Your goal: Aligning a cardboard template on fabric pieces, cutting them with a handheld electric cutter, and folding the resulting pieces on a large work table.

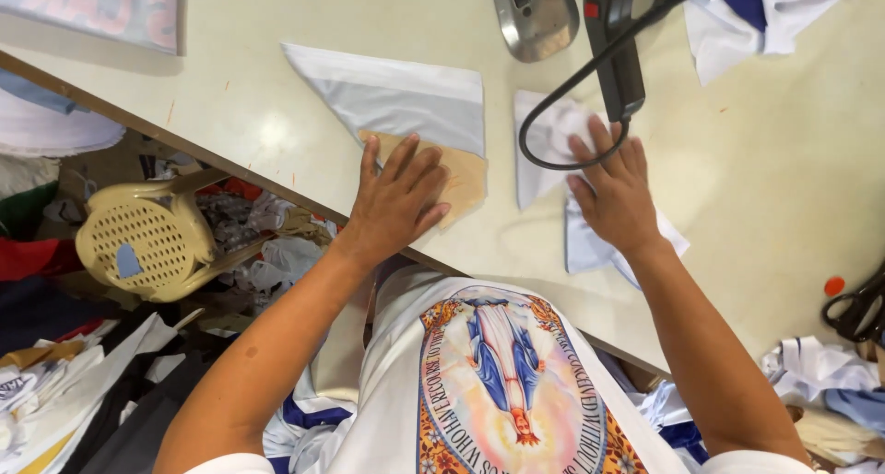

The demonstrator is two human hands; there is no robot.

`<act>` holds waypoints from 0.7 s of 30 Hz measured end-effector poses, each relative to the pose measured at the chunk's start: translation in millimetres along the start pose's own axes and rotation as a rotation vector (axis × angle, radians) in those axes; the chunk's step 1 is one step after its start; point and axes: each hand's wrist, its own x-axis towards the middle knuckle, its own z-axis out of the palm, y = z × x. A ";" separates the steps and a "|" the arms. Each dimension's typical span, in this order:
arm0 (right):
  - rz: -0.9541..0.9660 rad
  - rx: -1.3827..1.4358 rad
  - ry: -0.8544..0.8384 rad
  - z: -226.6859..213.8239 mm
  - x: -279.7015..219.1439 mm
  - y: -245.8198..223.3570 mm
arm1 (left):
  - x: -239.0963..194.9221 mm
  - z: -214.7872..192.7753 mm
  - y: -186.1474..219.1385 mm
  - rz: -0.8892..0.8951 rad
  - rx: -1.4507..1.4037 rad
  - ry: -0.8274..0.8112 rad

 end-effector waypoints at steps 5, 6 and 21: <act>0.150 -0.098 -0.012 -35.8 -91.5 41.4 | 0.8 -0.4 -0.2 -0.012 0.000 0.006; 0.149 -0.096 -0.014 -43.4 -110.1 52.4 | -0.6 0.2 -0.6 -0.015 0.000 0.005; -0.219 0.122 0.012 44.4 90.9 -92.8 | -0.8 4.2 -2.7 -0.006 0.015 0.047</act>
